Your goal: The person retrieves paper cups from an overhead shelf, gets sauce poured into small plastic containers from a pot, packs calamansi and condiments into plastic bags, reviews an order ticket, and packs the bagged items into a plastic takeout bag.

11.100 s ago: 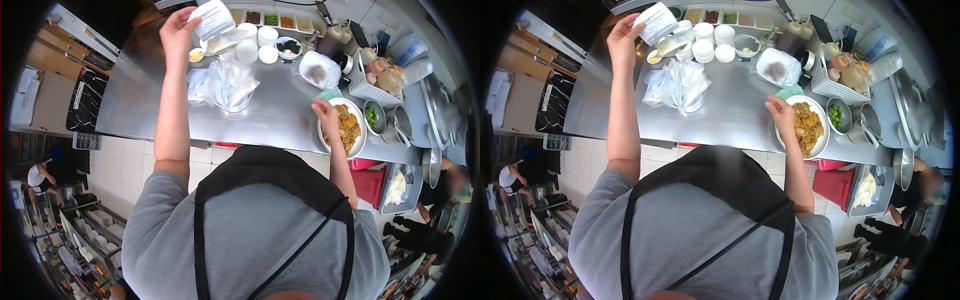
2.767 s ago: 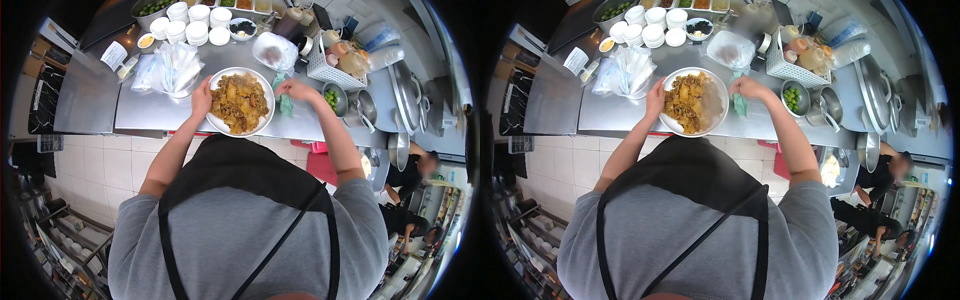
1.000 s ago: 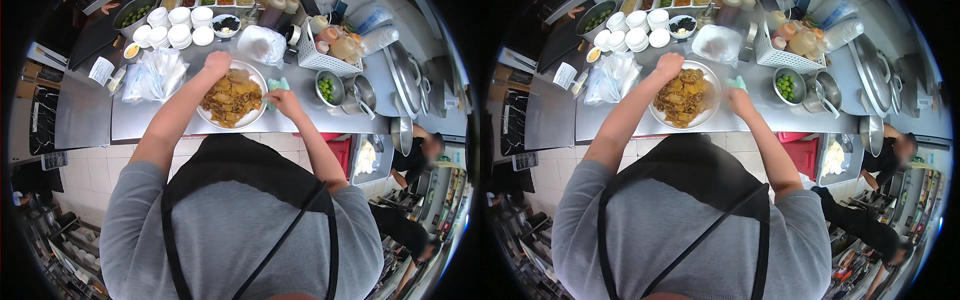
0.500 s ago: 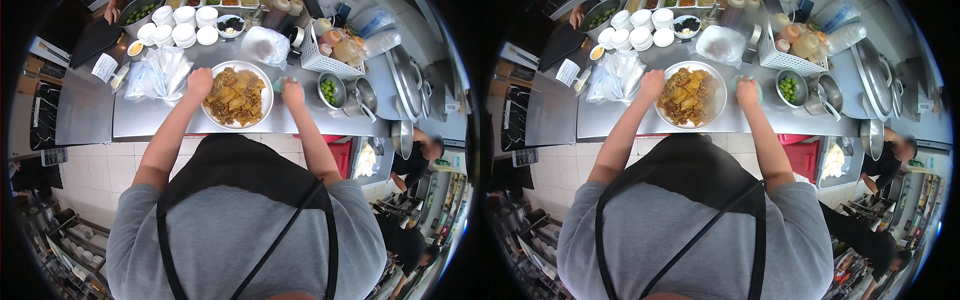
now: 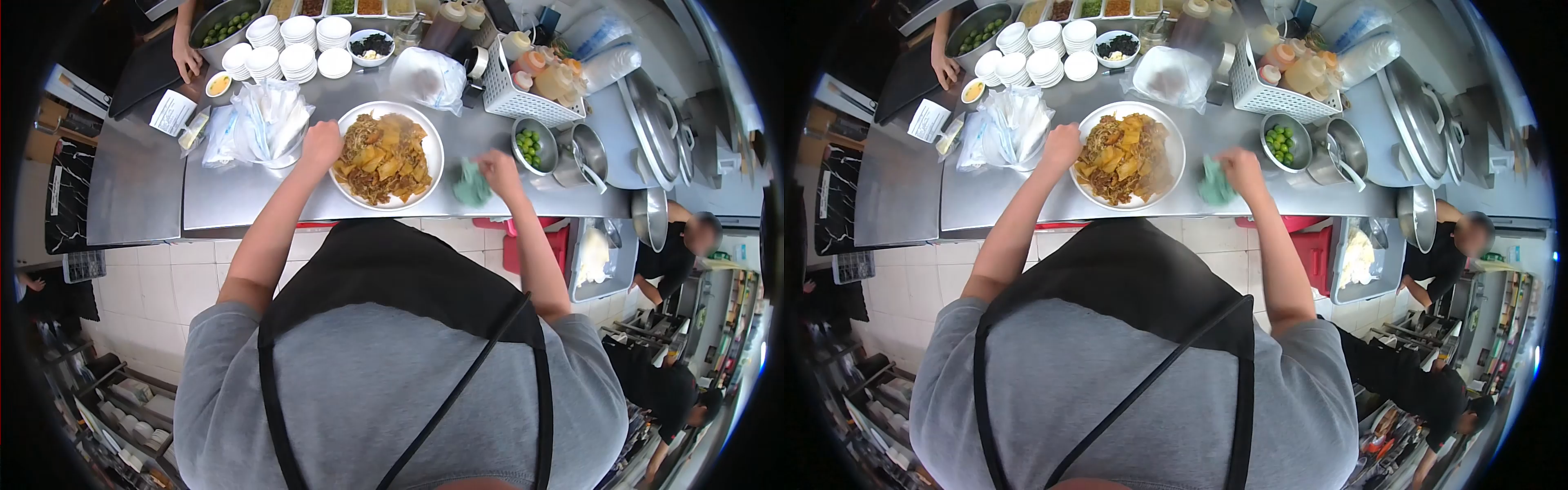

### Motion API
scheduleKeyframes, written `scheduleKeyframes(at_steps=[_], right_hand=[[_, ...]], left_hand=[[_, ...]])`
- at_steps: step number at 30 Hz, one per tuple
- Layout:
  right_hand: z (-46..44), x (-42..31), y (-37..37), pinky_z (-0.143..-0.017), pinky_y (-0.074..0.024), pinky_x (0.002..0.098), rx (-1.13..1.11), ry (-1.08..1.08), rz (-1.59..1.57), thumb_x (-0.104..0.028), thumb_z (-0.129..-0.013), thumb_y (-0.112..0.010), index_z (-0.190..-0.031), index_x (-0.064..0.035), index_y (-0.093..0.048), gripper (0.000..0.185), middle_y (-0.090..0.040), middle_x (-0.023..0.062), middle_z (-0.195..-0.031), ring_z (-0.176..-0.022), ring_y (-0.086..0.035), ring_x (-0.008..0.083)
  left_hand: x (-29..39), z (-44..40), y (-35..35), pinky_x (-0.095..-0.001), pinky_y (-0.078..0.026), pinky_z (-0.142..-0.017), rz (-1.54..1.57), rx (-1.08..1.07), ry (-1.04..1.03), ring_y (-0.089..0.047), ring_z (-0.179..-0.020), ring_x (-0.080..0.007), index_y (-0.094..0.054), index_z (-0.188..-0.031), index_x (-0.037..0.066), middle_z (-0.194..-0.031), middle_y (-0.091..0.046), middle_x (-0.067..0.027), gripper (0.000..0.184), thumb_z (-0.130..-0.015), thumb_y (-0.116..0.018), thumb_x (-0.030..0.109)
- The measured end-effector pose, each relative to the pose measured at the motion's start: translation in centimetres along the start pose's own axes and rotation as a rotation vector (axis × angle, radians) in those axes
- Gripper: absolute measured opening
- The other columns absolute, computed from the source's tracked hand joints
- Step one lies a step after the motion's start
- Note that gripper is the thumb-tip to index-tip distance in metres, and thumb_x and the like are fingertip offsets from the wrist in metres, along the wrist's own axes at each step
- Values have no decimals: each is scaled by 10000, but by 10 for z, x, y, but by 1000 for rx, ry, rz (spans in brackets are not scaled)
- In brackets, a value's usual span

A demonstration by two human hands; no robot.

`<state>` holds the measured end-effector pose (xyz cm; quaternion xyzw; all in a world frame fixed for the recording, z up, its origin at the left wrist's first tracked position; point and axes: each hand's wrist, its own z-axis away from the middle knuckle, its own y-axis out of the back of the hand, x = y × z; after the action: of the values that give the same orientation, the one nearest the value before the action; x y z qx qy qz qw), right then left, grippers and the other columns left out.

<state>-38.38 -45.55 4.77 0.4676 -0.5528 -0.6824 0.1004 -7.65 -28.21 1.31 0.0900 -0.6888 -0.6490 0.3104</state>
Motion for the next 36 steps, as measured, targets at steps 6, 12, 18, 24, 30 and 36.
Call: scheduleKeyframes(at_steps=[6, 12, 18, 24, 30, 36], right_hand=[[-16, -10, -37, -631, -476, 350, -94, -51, -87, -28, -624, -564, -799, -61, -652, 199, -611, 161, -758, -688, -590, 309], [-24, 20, -4, -664, -481, 391, 94, -91, 192, -57, -684, -494, -759, -82, -654, 179, -609, 171, -740, -707, -598, 325], [-99, 78, -60, -674, -494, 400, 278, -114, 611, -102, -756, -480, -844, -96, -626, 171, -579, 194, -959, -774, -600, 324], [-15, 22, -58, -642, -500, 380, -16, -216, 683, -92, -744, -489, -750, -64, -605, 119, -592, 152, -792, -728, -609, 278], [77, -24, -16, -667, -491, 388, -330, -172, 351, -40, -649, -517, -713, -89, -661, 165, -611, 163, -738, -687, -597, 320], [-25, -27, 41, -732, -464, 383, -154, -97, 353, -56, -626, -555, -802, -103, -672, 217, -609, 173, -801, -772, -583, 314]], left_hand=[[-11, 14, -5, -433, -467, -684, 143, 59, 8, -584, -734, -368, -576, -783, -21, -758, -593, -218, 161, -747, -485, 108], [-20, 25, -11, -460, -449, -674, 219, 107, -16, -564, -713, -398, -565, -780, -25, -716, -576, -243, 179, -774, -461, 121], [-21, 26, -10, -471, -444, -676, 272, 49, 26, -559, -710, -407, -556, -781, -29, -707, -570, -254, 193, -787, -443, 128], [-20, 35, -4, -375, -476, -473, 512, 36, 50, -557, -410, -278, -530, -746, -29, -569, -568, -193, 194, -822, -429, 119], [-17, 44, 3, -349, -468, -449, 796, -15, 210, -569, -426, -255, -557, -873, -22, -591, -570, -192, 202, -824, -457, 146], [-25, 29, -15, -372, -478, -508, 622, 74, 164, -570, -453, -287, -568, -944, -2, -624, -581, -205, 233, -823, -456, 162]])
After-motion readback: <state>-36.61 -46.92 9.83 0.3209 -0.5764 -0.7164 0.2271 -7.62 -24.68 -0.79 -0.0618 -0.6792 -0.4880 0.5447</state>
